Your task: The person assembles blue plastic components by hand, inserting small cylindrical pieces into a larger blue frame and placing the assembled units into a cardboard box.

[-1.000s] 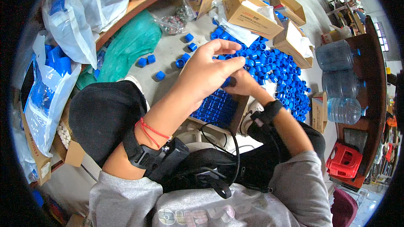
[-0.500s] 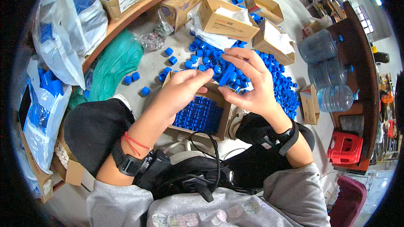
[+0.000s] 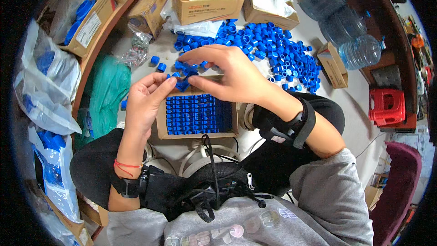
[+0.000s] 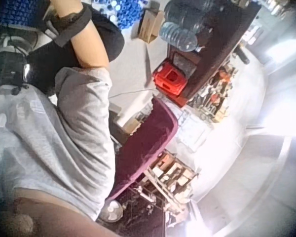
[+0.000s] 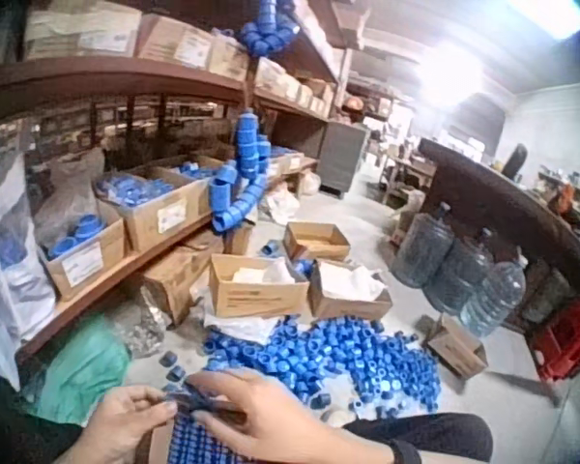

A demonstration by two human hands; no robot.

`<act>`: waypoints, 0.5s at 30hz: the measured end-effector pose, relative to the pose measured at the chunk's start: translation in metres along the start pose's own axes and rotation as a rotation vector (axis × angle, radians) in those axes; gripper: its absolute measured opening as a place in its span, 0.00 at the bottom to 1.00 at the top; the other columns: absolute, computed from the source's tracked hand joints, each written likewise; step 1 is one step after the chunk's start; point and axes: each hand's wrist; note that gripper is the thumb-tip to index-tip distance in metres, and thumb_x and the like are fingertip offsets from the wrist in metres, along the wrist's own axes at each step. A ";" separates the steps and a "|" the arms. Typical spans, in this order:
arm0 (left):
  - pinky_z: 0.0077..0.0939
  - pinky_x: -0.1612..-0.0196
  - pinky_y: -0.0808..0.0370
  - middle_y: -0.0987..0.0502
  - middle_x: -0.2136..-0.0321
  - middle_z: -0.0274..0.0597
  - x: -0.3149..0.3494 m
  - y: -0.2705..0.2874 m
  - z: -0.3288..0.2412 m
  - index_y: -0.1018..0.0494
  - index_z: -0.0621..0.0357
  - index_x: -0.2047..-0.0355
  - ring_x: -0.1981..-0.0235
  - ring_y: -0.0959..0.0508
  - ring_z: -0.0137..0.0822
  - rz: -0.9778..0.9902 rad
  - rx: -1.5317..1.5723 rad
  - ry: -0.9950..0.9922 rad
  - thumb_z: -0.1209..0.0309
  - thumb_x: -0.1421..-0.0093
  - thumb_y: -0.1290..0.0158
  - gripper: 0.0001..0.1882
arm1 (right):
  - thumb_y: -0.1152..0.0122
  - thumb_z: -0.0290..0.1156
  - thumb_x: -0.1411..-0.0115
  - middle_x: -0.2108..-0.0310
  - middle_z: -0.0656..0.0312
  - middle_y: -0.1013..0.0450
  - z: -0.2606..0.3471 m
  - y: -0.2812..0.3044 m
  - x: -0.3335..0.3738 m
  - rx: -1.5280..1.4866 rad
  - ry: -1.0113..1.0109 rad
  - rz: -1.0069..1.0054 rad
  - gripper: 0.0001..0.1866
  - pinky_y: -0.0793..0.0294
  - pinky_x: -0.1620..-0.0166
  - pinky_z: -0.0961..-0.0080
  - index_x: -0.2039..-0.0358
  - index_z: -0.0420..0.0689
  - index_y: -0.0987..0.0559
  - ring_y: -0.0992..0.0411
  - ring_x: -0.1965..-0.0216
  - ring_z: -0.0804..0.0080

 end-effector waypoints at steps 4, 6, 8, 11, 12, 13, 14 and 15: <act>0.09 0.74 0.36 0.30 0.80 0.33 -0.008 -0.005 0.011 0.32 0.62 0.77 0.79 0.32 0.18 0.001 -0.175 -0.100 0.74 0.56 0.48 0.06 | 0.45 0.26 0.61 0.81 0.56 0.31 -0.014 0.002 0.005 0.021 -0.167 0.092 0.11 0.34 0.77 0.80 0.73 0.41 0.28 0.32 0.80 0.70; 0.09 0.75 0.35 0.30 0.80 0.33 -0.018 -0.006 0.023 0.32 0.63 0.78 0.79 0.32 0.19 0.026 -0.253 -0.126 0.75 0.57 0.48 0.06 | 0.44 0.27 0.61 0.82 0.58 0.31 -0.026 0.001 0.009 0.063 -0.200 0.199 0.10 0.34 0.77 0.80 0.74 0.41 0.28 0.32 0.82 0.71; 0.10 0.76 0.34 0.30 0.81 0.34 -0.026 -0.005 0.029 0.32 0.64 0.78 0.80 0.31 0.19 0.041 -0.334 -0.147 0.76 0.57 0.48 0.06 | 0.44 0.29 0.62 0.84 0.59 0.31 -0.036 0.000 0.009 0.060 -0.250 0.354 0.08 0.34 0.77 0.81 0.78 0.41 0.26 0.32 0.82 0.72; 0.12 0.76 0.33 0.29 0.81 0.36 -0.048 -0.014 0.052 0.32 0.66 0.79 0.80 0.29 0.23 0.236 -0.453 -0.086 0.76 0.58 0.47 0.06 | 0.43 0.30 0.64 0.83 0.59 0.30 -0.066 -0.003 0.025 0.122 -0.303 0.501 0.07 0.34 0.75 0.79 0.81 0.42 0.25 0.31 0.81 0.71; 0.14 0.74 0.32 0.29 0.80 0.37 -0.055 -0.016 0.062 0.31 0.66 0.79 0.78 0.29 0.24 0.291 -0.398 -0.032 0.74 0.58 0.47 0.07 | 0.43 0.30 0.64 0.83 0.59 0.30 -0.078 -0.007 0.031 0.111 -0.309 0.499 0.07 0.34 0.75 0.79 0.81 0.42 0.25 0.31 0.81 0.71; 0.16 0.73 0.32 0.28 0.80 0.38 -0.064 -0.013 0.072 0.31 0.66 0.78 0.77 0.29 0.25 0.318 -0.496 -0.033 0.73 0.58 0.48 0.09 | 0.43 0.30 0.65 0.83 0.59 0.30 -0.087 -0.012 0.035 0.157 -0.321 0.533 0.08 0.33 0.75 0.79 0.81 0.42 0.25 0.32 0.81 0.70; 0.17 0.71 0.32 0.28 0.79 0.40 -0.073 -0.009 0.084 0.31 0.66 0.76 0.76 0.28 0.26 0.346 -0.593 -0.032 0.71 0.58 0.48 0.10 | 0.42 0.30 0.66 0.82 0.58 0.30 -0.097 -0.017 0.040 0.203 -0.331 0.569 0.09 0.33 0.75 0.78 0.81 0.42 0.25 0.32 0.80 0.69; 0.17 0.71 0.33 0.28 0.78 0.38 -0.084 -0.008 0.099 0.31 0.65 0.74 0.75 0.29 0.24 0.355 -0.687 -0.054 0.70 0.56 0.49 0.11 | 0.44 0.27 0.68 0.83 0.57 0.31 -0.106 -0.023 0.047 0.275 -0.372 0.586 0.06 0.33 0.74 0.75 0.83 0.42 0.25 0.32 0.79 0.65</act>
Point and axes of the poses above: each hand's wrist, its own x-axis away from the middle knuckle, its own y-axis out of the back of the hand, z = x × y
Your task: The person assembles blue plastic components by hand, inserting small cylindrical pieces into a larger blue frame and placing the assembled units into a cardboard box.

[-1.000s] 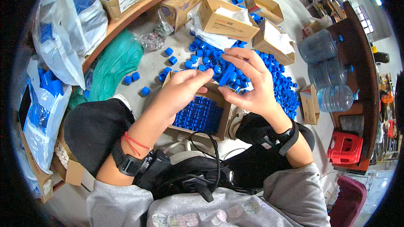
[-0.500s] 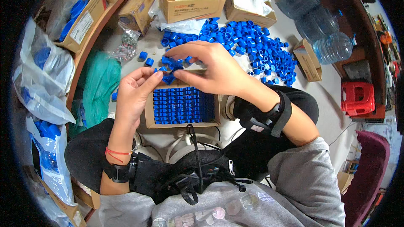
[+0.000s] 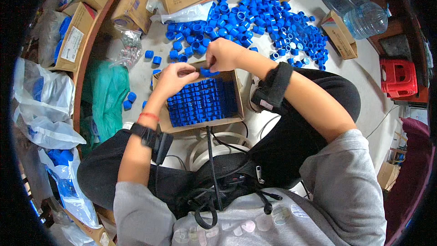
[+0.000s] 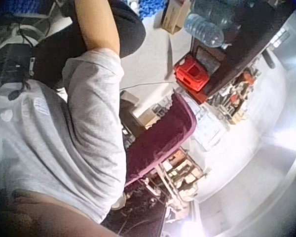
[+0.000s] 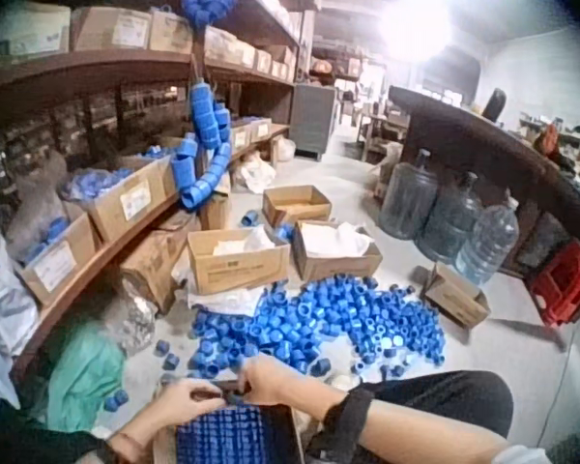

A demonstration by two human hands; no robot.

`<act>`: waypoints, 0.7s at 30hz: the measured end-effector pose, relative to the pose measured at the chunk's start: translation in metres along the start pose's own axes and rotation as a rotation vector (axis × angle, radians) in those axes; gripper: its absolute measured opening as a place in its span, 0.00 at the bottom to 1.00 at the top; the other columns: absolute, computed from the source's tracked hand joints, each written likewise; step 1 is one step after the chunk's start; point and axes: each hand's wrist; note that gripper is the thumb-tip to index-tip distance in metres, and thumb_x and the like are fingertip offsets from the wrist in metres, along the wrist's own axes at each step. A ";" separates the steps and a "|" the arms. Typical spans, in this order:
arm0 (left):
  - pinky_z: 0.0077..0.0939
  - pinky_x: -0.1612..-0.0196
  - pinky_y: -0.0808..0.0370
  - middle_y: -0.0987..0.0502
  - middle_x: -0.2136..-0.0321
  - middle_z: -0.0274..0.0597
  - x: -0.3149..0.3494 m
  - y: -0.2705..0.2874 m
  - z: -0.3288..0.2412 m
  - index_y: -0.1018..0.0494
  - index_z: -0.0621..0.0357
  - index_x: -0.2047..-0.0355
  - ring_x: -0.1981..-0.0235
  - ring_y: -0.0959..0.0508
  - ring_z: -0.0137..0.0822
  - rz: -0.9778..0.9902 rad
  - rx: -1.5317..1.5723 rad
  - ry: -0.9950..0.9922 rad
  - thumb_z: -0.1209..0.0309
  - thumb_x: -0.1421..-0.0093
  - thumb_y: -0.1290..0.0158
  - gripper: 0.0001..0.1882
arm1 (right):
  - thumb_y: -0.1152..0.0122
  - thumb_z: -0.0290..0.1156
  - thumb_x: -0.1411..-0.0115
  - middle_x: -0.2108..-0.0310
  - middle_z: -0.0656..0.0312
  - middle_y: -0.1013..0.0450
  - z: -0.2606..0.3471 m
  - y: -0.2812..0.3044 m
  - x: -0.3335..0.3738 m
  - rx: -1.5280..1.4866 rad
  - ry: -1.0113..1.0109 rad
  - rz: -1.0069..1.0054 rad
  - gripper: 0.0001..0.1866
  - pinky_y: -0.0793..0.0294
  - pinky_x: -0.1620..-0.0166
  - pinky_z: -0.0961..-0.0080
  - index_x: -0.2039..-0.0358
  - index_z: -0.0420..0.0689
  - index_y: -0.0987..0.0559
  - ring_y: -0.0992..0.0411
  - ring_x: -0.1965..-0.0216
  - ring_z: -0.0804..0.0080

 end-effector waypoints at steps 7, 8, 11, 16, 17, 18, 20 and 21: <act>0.30 0.64 0.35 0.31 0.71 0.50 -0.050 -0.064 0.059 0.32 0.61 0.70 0.67 0.31 0.44 0.034 -0.405 0.034 0.70 0.54 0.57 0.12 | 0.50 0.23 0.66 0.81 0.51 0.32 -0.052 -0.071 0.002 0.288 -0.151 -0.014 0.04 0.31 0.73 0.70 0.84 0.40 0.28 0.32 0.77 0.58; 0.32 0.62 0.36 0.31 0.70 0.51 -0.052 -0.072 0.068 0.32 0.61 0.70 0.66 0.32 0.46 0.082 -0.465 0.057 0.71 0.55 0.59 0.12 | 0.51 0.23 0.65 0.81 0.52 0.32 -0.052 -0.074 0.003 0.265 -0.228 0.055 0.04 0.32 0.73 0.70 0.84 0.41 0.29 0.32 0.76 0.58; 0.34 0.60 0.37 0.33 0.65 0.46 -0.052 -0.089 0.082 0.33 0.58 0.65 0.62 0.34 0.43 0.082 -0.576 0.097 0.74 0.55 0.61 0.14 | 0.53 0.23 0.62 0.80 0.55 0.33 -0.063 -0.079 0.009 0.324 -0.168 0.131 0.04 0.33 0.71 0.69 0.82 0.42 0.30 0.32 0.74 0.60; 0.39 0.62 0.38 0.34 0.64 0.42 -0.055 -0.096 0.095 0.35 0.55 0.63 0.61 0.35 0.42 0.097 -0.648 0.059 0.74 0.56 0.61 0.17 | 0.54 0.23 0.62 0.81 0.56 0.33 -0.064 -0.085 0.010 0.393 -0.100 0.225 0.03 0.33 0.71 0.70 0.84 0.42 0.30 0.33 0.73 0.62; 0.40 0.62 0.38 0.33 0.65 0.41 -0.057 -0.095 0.096 0.35 0.54 0.63 0.61 0.35 0.41 0.132 -0.686 0.047 0.74 0.56 0.61 0.17 | 0.54 0.26 0.61 0.81 0.57 0.33 -0.066 -0.088 0.008 0.416 -0.058 0.189 0.04 0.33 0.71 0.71 0.85 0.43 0.30 0.33 0.74 0.62; 0.39 0.61 0.38 0.33 0.66 0.42 -0.060 -0.095 0.098 0.34 0.56 0.65 0.62 0.34 0.43 0.166 -0.676 0.051 0.75 0.58 0.61 0.16 | 0.54 0.28 0.60 0.82 0.58 0.32 -0.068 -0.091 0.007 0.442 -0.016 0.151 0.05 0.33 0.70 0.72 0.87 0.44 0.29 0.32 0.74 0.62; 0.38 0.62 0.38 0.32 0.67 0.42 -0.059 -0.100 0.100 0.33 0.57 0.69 0.63 0.33 0.42 0.178 -0.669 0.079 0.75 0.57 0.61 0.14 | 0.54 0.28 0.60 0.82 0.58 0.32 -0.069 -0.097 0.007 0.452 -0.005 0.157 0.05 0.33 0.70 0.72 0.87 0.44 0.29 0.33 0.73 0.63; 0.36 0.62 0.37 0.31 0.68 0.43 -0.059 -0.102 0.101 0.31 0.57 0.72 0.65 0.32 0.42 0.189 -0.676 0.101 0.74 0.57 0.62 0.12 | 0.54 0.28 0.60 0.82 0.58 0.32 -0.069 -0.100 0.005 0.462 0.003 0.147 0.06 0.33 0.70 0.72 0.87 0.44 0.29 0.33 0.73 0.63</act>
Point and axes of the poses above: each hand's wrist, its own x-axis away from the middle knuckle, its own y-axis out of the back of the hand, z = x × y
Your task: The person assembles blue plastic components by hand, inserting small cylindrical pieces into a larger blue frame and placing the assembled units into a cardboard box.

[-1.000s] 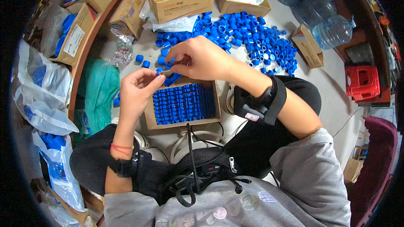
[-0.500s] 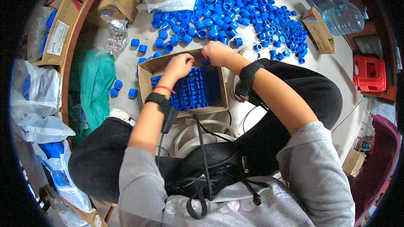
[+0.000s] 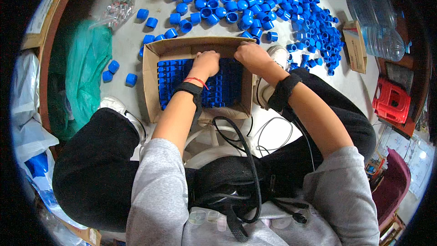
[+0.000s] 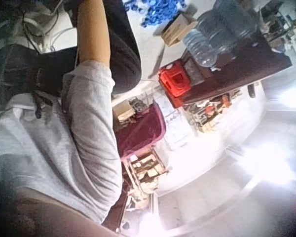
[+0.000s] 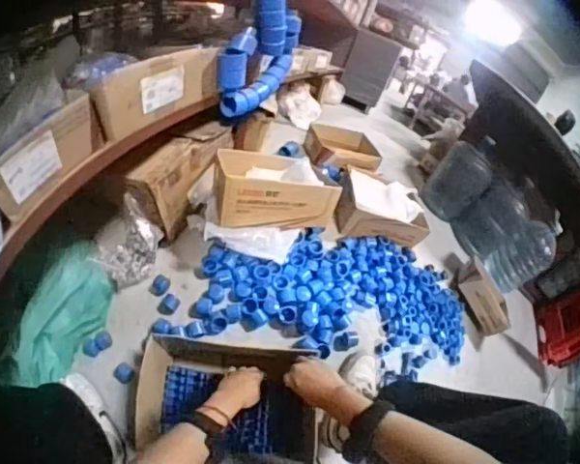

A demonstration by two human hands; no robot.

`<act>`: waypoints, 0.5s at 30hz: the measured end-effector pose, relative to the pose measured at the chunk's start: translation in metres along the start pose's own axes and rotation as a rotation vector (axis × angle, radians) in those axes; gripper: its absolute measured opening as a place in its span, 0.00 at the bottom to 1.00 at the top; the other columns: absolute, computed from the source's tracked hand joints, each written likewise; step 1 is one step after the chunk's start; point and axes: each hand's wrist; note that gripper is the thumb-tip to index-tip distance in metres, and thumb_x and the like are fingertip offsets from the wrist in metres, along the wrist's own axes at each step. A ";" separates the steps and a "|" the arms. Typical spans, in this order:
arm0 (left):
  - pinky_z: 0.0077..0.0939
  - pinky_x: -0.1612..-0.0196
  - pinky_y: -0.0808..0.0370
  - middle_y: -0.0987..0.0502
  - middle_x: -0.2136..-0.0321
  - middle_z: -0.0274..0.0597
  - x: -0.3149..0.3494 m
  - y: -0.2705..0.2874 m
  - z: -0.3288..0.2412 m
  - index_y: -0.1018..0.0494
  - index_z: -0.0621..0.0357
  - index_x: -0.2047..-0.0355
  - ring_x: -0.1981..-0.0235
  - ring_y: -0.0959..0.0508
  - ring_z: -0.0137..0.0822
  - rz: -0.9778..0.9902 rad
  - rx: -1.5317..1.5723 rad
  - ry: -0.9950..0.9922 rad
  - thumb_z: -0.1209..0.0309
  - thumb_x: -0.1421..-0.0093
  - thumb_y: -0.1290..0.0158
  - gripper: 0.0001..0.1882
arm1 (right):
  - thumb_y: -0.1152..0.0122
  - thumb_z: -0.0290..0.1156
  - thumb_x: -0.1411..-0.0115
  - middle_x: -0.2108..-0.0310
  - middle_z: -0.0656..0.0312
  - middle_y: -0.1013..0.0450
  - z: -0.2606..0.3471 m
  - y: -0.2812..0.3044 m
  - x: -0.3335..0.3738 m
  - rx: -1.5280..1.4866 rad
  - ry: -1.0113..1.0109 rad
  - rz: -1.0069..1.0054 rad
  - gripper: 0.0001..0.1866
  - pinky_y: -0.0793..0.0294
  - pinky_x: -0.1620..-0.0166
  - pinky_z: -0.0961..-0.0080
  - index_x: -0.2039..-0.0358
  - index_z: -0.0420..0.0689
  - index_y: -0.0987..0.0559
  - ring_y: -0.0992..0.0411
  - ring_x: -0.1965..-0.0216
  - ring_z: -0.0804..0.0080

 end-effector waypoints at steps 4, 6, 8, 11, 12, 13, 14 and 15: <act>0.35 0.62 0.37 0.31 0.70 0.44 0.003 -0.002 -0.001 0.30 0.58 0.75 0.65 0.32 0.42 -0.060 0.007 -0.006 0.74 0.57 0.62 0.11 | 0.54 0.28 0.60 0.82 0.58 0.32 -0.001 -0.002 -0.004 0.034 0.002 0.039 0.06 0.33 0.70 0.71 0.87 0.45 0.29 0.33 0.73 0.63; 0.36 0.61 0.37 0.31 0.70 0.43 0.003 -0.002 -0.001 0.30 0.58 0.74 0.64 0.32 0.42 -0.040 0.025 0.012 0.74 0.57 0.62 0.11 | 0.55 0.28 0.59 0.82 0.58 0.33 -0.001 -0.003 -0.005 0.037 0.004 0.077 0.06 0.33 0.70 0.71 0.86 0.45 0.28 0.33 0.73 0.63; 0.38 0.61 0.38 0.32 0.69 0.45 0.004 -0.004 0.001 0.33 0.60 0.72 0.64 0.33 0.44 -0.059 0.078 0.006 0.77 0.60 0.62 0.12 | 0.56 0.29 0.59 0.82 0.58 0.33 0.001 -0.005 -0.007 0.047 0.055 0.048 0.07 0.33 0.70 0.71 0.86 0.45 0.28 0.32 0.74 0.63; 0.37 0.60 0.39 0.33 0.67 0.44 0.005 -0.002 0.000 0.33 0.57 0.68 0.63 0.34 0.43 -0.046 0.080 0.004 0.77 0.59 0.61 0.15 | 0.55 0.29 0.59 0.82 0.58 0.33 -0.001 -0.014 -0.008 0.063 -0.028 0.083 0.07 0.32 0.72 0.71 0.87 0.45 0.28 0.32 0.74 0.64; 0.37 0.60 0.39 0.33 0.67 0.43 0.006 -0.002 0.000 0.33 0.56 0.66 0.62 0.34 0.42 -0.012 0.077 0.001 0.77 0.59 0.61 0.17 | 0.55 0.29 0.59 0.82 0.58 0.33 0.001 -0.012 -0.009 0.063 -0.019 0.087 0.07 0.32 0.72 0.71 0.87 0.45 0.28 0.32 0.74 0.64; 0.37 0.60 0.39 0.33 0.67 0.43 0.007 -0.002 0.001 0.33 0.56 0.66 0.62 0.34 0.42 -0.011 0.083 0.008 0.77 0.59 0.61 0.17 | 0.55 0.29 0.59 0.82 0.58 0.33 0.002 -0.011 -0.009 0.073 -0.032 0.097 0.07 0.32 0.73 0.71 0.87 0.45 0.28 0.32 0.75 0.64; 0.36 0.60 0.39 0.33 0.67 0.43 0.007 -0.001 0.002 0.33 0.55 0.66 0.62 0.34 0.42 -0.004 0.093 0.014 0.77 0.59 0.61 0.17 | 0.55 0.29 0.59 0.82 0.58 0.32 0.004 -0.009 -0.010 0.082 -0.045 0.106 0.07 0.32 0.73 0.71 0.87 0.45 0.28 0.32 0.75 0.64; 0.36 0.60 0.39 0.33 0.67 0.43 0.007 -0.002 0.002 0.33 0.55 0.65 0.62 0.34 0.41 0.002 0.102 0.017 0.77 0.59 0.61 0.17 | 0.55 0.29 0.59 0.82 0.58 0.32 0.005 -0.008 -0.011 0.082 -0.040 0.109 0.07 0.32 0.73 0.71 0.87 0.45 0.28 0.32 0.75 0.64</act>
Point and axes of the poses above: each hand's wrist, its own x-axis away from the middle knuckle, its own y-axis out of the back of the hand, z = x × y
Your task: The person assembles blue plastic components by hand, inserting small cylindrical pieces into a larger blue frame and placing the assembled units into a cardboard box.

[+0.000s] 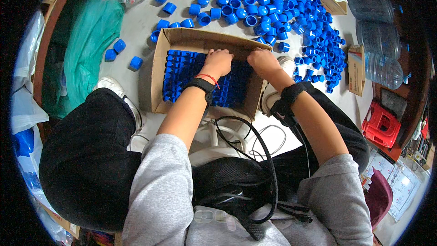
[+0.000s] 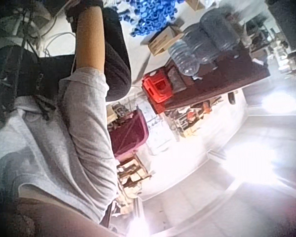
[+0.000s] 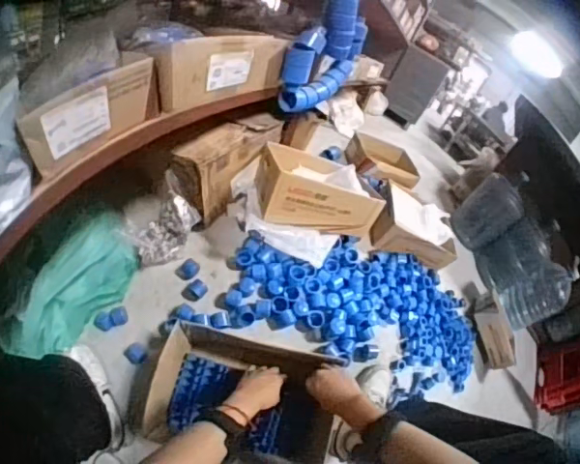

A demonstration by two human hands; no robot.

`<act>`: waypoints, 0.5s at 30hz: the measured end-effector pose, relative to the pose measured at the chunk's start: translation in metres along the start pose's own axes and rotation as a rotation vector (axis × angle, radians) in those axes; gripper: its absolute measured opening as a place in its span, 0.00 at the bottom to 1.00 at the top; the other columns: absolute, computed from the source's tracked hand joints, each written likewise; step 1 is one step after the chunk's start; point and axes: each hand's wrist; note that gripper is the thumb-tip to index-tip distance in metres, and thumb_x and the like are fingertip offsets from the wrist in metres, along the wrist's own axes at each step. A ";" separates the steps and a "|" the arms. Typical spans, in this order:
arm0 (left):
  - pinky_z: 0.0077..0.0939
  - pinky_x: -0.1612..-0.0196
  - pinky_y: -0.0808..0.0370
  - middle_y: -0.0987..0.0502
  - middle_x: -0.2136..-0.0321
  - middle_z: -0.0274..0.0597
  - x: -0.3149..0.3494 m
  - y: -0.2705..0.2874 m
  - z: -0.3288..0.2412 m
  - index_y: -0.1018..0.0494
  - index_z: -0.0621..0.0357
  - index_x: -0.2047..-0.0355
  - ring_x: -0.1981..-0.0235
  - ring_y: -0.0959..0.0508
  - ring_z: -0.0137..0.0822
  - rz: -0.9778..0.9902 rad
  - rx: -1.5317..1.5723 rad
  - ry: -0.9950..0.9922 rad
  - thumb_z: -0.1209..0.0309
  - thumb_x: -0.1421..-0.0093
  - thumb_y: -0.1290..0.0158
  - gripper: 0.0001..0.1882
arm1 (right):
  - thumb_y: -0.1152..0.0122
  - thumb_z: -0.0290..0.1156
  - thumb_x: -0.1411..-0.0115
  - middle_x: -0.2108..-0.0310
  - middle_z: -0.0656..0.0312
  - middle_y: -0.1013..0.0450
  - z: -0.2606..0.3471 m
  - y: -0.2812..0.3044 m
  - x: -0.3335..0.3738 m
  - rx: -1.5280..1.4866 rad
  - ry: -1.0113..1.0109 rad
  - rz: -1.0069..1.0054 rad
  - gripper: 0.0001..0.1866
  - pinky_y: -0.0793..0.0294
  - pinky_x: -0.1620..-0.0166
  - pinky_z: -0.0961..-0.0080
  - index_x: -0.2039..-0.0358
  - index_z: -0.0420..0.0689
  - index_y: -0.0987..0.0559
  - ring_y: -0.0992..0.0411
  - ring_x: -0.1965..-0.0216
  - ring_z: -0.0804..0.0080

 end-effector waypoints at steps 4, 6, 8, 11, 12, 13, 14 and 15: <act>0.35 0.60 0.40 0.33 0.67 0.43 0.000 -0.005 -0.001 0.33 0.55 0.67 0.62 0.34 0.41 -0.056 0.025 -0.013 0.77 0.59 0.60 0.16 | 0.56 0.29 0.59 0.83 0.60 0.32 0.000 -0.003 -0.002 0.052 -0.005 0.026 0.07 0.32 0.74 0.72 0.87 0.47 0.28 0.32 0.77 0.65; 0.35 0.57 0.43 0.33 0.66 0.41 -0.001 -0.004 -0.003 0.31 0.49 0.68 0.62 0.34 0.40 -0.024 -0.053 -0.013 0.72 0.53 0.63 0.13 | 0.56 0.30 0.59 0.83 0.60 0.32 -0.001 -0.007 -0.002 0.045 0.016 0.009 0.07 0.32 0.74 0.72 0.88 0.47 0.28 0.32 0.77 0.66; 0.35 0.56 0.43 0.33 0.66 0.42 -0.001 0.000 -0.005 0.31 0.49 0.68 0.62 0.34 0.40 0.010 -0.079 -0.023 0.72 0.53 0.62 0.13 | 0.55 0.30 0.59 0.84 0.62 0.32 0.001 -0.009 -0.003 0.088 0.010 0.048 0.07 0.33 0.75 0.73 0.88 0.48 0.28 0.32 0.78 0.68; 0.35 0.58 0.42 0.33 0.68 0.43 0.000 0.000 -0.005 0.31 0.52 0.68 0.63 0.34 0.41 -0.007 -0.083 -0.045 0.74 0.55 0.62 0.13 | 0.53 0.27 0.61 0.83 0.61 0.32 0.003 -0.007 -0.005 0.088 -0.017 0.109 0.05 0.35 0.73 0.75 0.86 0.47 0.28 0.32 0.76 0.68; 0.35 0.60 0.40 0.33 0.69 0.44 0.000 -0.004 -0.003 0.32 0.54 0.68 0.64 0.34 0.42 -0.057 -0.058 -0.056 0.77 0.57 0.61 0.14 | 0.53 0.27 0.61 0.83 0.61 0.32 0.004 -0.010 -0.005 0.088 -0.014 0.111 0.05 0.35 0.73 0.75 0.86 0.47 0.28 0.32 0.76 0.68; 0.35 0.60 0.40 0.33 0.69 0.44 0.000 -0.007 -0.001 0.32 0.54 0.68 0.64 0.34 0.42 -0.056 -0.056 -0.054 0.77 0.57 0.61 0.14 | 0.54 0.29 0.60 0.84 0.62 0.32 0.004 -0.014 -0.006 0.131 0.006 0.084 0.06 0.36 0.74 0.74 0.88 0.48 0.28 0.32 0.78 0.69; 0.35 0.60 0.40 0.33 0.70 0.44 0.000 -0.011 0.000 0.31 0.54 0.69 0.64 0.34 0.41 -0.090 -0.040 -0.060 0.77 0.57 0.60 0.14 | 0.55 0.31 0.59 0.86 0.64 0.32 0.004 -0.017 -0.006 0.174 0.026 0.057 0.08 0.37 0.74 0.74 0.89 0.50 0.28 0.32 0.79 0.70; 0.35 0.60 0.40 0.33 0.70 0.44 -0.001 -0.011 0.000 0.31 0.54 0.70 0.64 0.34 0.41 -0.123 -0.025 -0.069 0.77 0.57 0.60 0.13 | 0.55 0.31 0.59 0.86 0.64 0.32 0.004 -0.020 -0.007 0.173 0.027 0.058 0.08 0.37 0.74 0.74 0.89 0.50 0.28 0.32 0.79 0.70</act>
Point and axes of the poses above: each hand's wrist, its own x-axis away from the middle knuckle, its own y-axis out of the back of the hand, z = x × y
